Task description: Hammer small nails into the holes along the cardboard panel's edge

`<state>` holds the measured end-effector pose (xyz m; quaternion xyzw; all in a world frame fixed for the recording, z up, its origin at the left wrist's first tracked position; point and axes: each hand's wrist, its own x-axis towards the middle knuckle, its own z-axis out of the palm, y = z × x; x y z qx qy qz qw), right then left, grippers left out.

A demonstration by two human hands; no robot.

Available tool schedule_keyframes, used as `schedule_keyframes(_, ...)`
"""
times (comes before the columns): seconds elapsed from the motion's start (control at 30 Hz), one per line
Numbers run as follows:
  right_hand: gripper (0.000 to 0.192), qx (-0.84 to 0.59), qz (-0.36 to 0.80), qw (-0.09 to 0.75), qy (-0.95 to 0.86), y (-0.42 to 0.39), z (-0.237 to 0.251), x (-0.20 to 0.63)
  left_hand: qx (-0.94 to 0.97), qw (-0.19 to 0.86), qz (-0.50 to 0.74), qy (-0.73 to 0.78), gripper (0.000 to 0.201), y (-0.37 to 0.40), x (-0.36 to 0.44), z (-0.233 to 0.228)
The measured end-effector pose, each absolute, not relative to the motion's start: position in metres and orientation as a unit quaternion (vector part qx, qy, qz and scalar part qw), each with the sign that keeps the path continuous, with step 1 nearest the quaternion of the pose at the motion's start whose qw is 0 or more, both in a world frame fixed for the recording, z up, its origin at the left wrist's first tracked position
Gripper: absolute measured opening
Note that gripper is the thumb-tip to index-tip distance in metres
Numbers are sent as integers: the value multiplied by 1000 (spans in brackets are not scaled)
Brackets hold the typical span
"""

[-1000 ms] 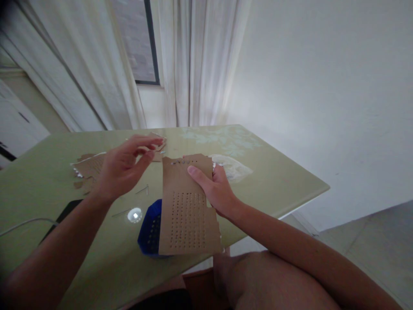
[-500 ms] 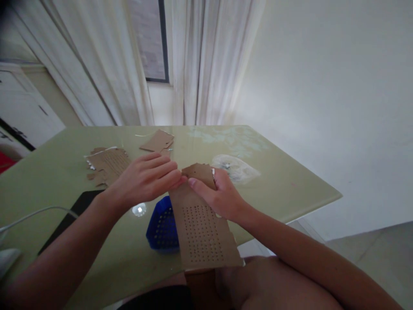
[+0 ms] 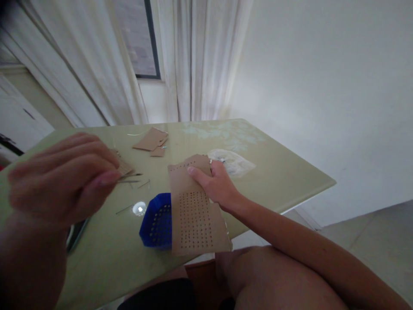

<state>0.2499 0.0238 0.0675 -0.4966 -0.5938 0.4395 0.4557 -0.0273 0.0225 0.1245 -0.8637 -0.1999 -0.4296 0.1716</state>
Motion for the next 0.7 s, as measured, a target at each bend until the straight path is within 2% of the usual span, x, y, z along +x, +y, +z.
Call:
schedule_keyframes(0.1,37,-476,470,488,-561,25,67,252,-870,32,-319,-375,42,52,-45,113)
schedule_keyframes(0.17,38,-464,483,499,-550,24,69,251,-851,-25,-173,-495,48,81,-56,93)
schedule_keyframes(0.23,39,-464,495,500,-538,24,70,250,-814,-93,31,-572,49,107,-63,68)
schedule_keyframes(0.27,39,-465,501,498,-534,24,70,249,-804,-109,67,-581,48,118,-64,56)
schedule_keyframes(0.47,37,-452,508,481,-553,25,68,248,-782,-156,137,-588,50,142,-65,9)
schedule_keyframes(0.7,37,-442,536,479,-537,23,68,246,-772,-159,120,-603,52,148,-68,-5)
